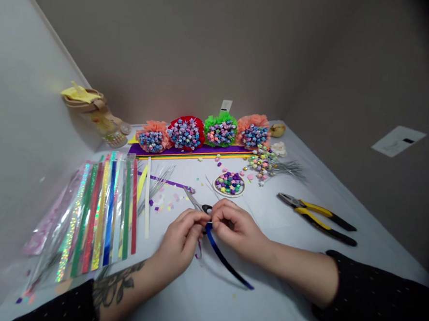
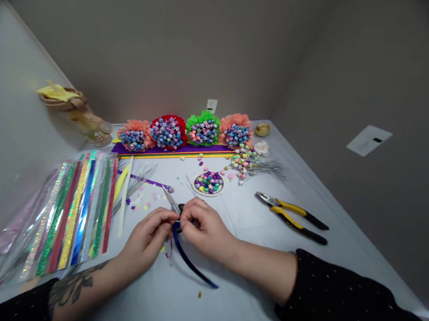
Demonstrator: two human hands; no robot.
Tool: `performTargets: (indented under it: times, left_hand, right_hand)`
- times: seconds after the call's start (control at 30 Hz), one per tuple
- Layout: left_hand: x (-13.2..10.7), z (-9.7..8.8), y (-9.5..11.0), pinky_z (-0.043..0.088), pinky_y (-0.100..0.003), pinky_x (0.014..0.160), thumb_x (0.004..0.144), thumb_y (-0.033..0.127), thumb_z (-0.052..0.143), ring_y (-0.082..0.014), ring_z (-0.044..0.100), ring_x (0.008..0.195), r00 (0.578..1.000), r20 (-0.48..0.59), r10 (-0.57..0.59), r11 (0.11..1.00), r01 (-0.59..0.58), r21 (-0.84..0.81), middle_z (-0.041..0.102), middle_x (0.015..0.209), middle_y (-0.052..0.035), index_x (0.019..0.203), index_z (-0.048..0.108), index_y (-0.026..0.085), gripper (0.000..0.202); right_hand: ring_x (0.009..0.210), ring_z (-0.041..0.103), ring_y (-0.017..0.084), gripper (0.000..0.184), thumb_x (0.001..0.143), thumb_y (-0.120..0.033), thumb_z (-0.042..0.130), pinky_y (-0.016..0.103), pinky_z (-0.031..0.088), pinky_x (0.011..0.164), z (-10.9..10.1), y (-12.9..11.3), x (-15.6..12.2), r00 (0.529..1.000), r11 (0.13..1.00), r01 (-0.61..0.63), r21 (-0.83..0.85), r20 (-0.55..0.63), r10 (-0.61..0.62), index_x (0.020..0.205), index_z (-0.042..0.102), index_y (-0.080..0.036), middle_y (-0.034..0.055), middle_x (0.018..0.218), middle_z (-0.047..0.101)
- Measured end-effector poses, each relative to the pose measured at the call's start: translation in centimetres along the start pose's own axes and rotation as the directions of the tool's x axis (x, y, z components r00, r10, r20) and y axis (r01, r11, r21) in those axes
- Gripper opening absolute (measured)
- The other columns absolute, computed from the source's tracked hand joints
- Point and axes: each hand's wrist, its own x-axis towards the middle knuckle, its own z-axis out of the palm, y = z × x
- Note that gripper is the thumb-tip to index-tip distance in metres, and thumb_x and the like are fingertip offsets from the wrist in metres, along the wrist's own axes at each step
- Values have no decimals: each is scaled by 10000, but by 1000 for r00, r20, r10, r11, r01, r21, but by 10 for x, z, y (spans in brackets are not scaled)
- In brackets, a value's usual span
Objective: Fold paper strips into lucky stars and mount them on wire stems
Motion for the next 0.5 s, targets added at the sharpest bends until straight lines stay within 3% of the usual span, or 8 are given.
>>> performTargets:
  times: [0.1, 0.2, 0.27, 0.4, 0.5]
  left_hand:
    - [-2, 2, -2, 462, -212, 615, 828, 138, 522, -115, 550, 719, 1000, 13, 25, 1000, -25, 10, 588, 962, -42, 1103, 545, 214, 286]
    - [-3, 0, -2, 466, -201, 600, 830, 178, 536, -119, 565, 731, 999, -31, 27, 1000, -27, -3, 595, 925, -38, 1019, 581, 206, 197]
    - [-3, -1, 0, 477, -205, 604, 857, 222, 503, -125, 583, 727, 997, -59, -41, 998, 38, -46, 607, 870, -38, 996, 579, 190, 162]
    - [-2, -1, 5, 430, -186, 495, 853, 264, 503, -98, 534, 556, 978, 9, -206, 976, 206, -70, 572, 687, 2, 824, 583, 160, 134]
    - [-2, 0, 7, 408, -181, 490, 841, 234, 499, -90, 507, 539, 982, 34, -187, 980, 189, -64, 530, 633, 17, 721, 566, 157, 158]
  right_hand:
    - [746, 517, 140, 135, 752, -91, 498, 267, 421, 684, 1, 1, 0, 1000, 999, -24, 26, 10, 23, 650, 509, -179, 24, 792, 514]
    - [740, 515, 141, 129, 750, -90, 497, 267, 416, 678, 2, 3, -1, 999, 999, -39, 23, 22, 38, 655, 511, -177, 23, 782, 509]
    - [734, 513, 139, 129, 753, -88, 492, 262, 412, 671, 2, 3, -2, 999, 999, -31, 14, 22, 31, 660, 515, -175, 23, 777, 511]
    - [734, 515, 134, 123, 748, -83, 502, 251, 410, 660, 1, 1, -2, 1000, 1000, -9, -8, 8, 9, 669, 530, -174, 25, 785, 516]
    - [743, 521, 136, 125, 754, -83, 507, 257, 420, 674, 0, 0, -3, 1000, 1000, 24, -19, 12, -24, 681, 533, -180, 25, 790, 520]
